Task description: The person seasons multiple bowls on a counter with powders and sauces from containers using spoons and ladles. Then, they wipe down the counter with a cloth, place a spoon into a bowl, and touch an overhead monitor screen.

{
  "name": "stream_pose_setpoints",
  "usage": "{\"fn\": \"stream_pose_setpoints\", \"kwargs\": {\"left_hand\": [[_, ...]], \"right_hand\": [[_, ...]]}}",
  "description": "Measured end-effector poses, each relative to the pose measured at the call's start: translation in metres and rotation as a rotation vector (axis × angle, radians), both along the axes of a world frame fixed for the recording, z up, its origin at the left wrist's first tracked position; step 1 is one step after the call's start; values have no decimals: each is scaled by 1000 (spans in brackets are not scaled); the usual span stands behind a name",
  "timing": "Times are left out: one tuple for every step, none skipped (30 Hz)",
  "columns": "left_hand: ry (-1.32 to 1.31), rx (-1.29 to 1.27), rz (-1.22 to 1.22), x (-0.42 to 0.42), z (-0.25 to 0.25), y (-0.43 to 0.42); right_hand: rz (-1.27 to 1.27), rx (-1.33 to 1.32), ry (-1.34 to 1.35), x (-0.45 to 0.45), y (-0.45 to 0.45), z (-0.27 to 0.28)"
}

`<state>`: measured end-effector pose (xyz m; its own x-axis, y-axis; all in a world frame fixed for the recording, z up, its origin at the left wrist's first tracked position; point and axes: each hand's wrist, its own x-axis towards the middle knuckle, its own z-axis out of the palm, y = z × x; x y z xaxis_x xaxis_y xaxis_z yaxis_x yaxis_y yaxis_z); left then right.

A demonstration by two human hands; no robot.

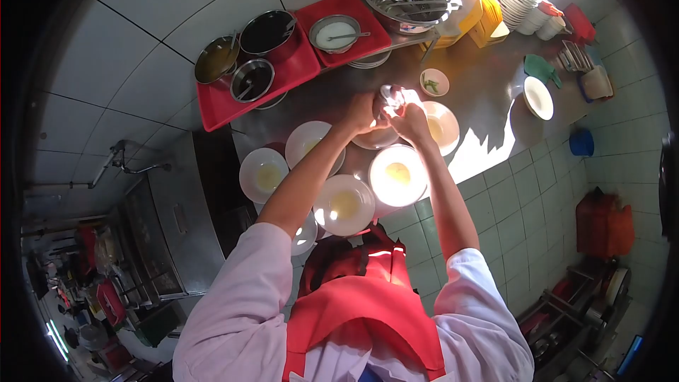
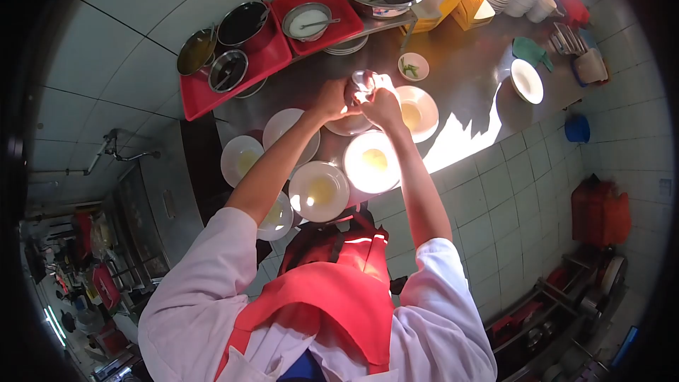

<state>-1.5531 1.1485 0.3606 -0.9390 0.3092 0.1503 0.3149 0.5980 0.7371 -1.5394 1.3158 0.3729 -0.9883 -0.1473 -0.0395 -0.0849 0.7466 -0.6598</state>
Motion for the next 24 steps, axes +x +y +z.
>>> {"fn": "stream_pose_setpoints", "kwargs": {"left_hand": [[-64,13,16,-5,-4,-1],[1,62,55,-11,-19,-2],[3,64,57,-13,-17,-3],[-56,78,48,-14,-14,-6],[-114,93,39,-14,-11,-9],[-112,100,45,-18,-24,-11],[-112,103,44,-21,-31,-10],[-21,142,11,-25,-37,-9],[72,182,-23,-26,-39,-9],[73,184,-24,-20,-29,-8],[45,149,-18,-14,-18,-7],[21,117,-8,-14,-12,-8],[30,121,-1,-18,-11,-8],[-84,49,30,-19,-8,-7],[-205,-24,58,-18,-14,-6],[-208,-20,59,-14,-21,-4],[-206,36,54,-11,-26,-2],[-203,92,53,-8,-35,-2],[-194,145,56,-7,-41,-5],[-176,199,70,-12,-45,-13],[-164,252,92,-11,-46,-25],[-210,232,119,8,-13,-36],[-208,230,152,23,1,-49],[-156,322,160,34,12,-64]], "right_hand": [[-1,2,-3,2,-3,13],[39,117,37,1,-5,27],[80,231,76,0,-8,39],[42,175,247,6,-10,45],[42,175,247,6,-13,52],[-4,107,468,6,-18,59],[-51,39,689,7,-22,62],[12,74,628,10,-29,58],[117,111,247,6,-31,38],[136,34,121,4,-33,35],[155,-43,-1,1,-35,34],[159,-38,7,0,-36,42],[87,-6,352,0,-37,50],[10,23,693,2,-39,56],[13,26,689,2,-41,49],[64,131,422,3,-44,41],[113,234,157,2,-46,35],[126,-88,-139,6,-47,39],[138,-87,-134,8,-47,39],[88,-8,128,7,-47,41],[44,62,384,8,-50,41],[35,-26,490,16,-54,63],[49,-99,547,22,-59,83],[65,-176,602,28,-69,106]]}}
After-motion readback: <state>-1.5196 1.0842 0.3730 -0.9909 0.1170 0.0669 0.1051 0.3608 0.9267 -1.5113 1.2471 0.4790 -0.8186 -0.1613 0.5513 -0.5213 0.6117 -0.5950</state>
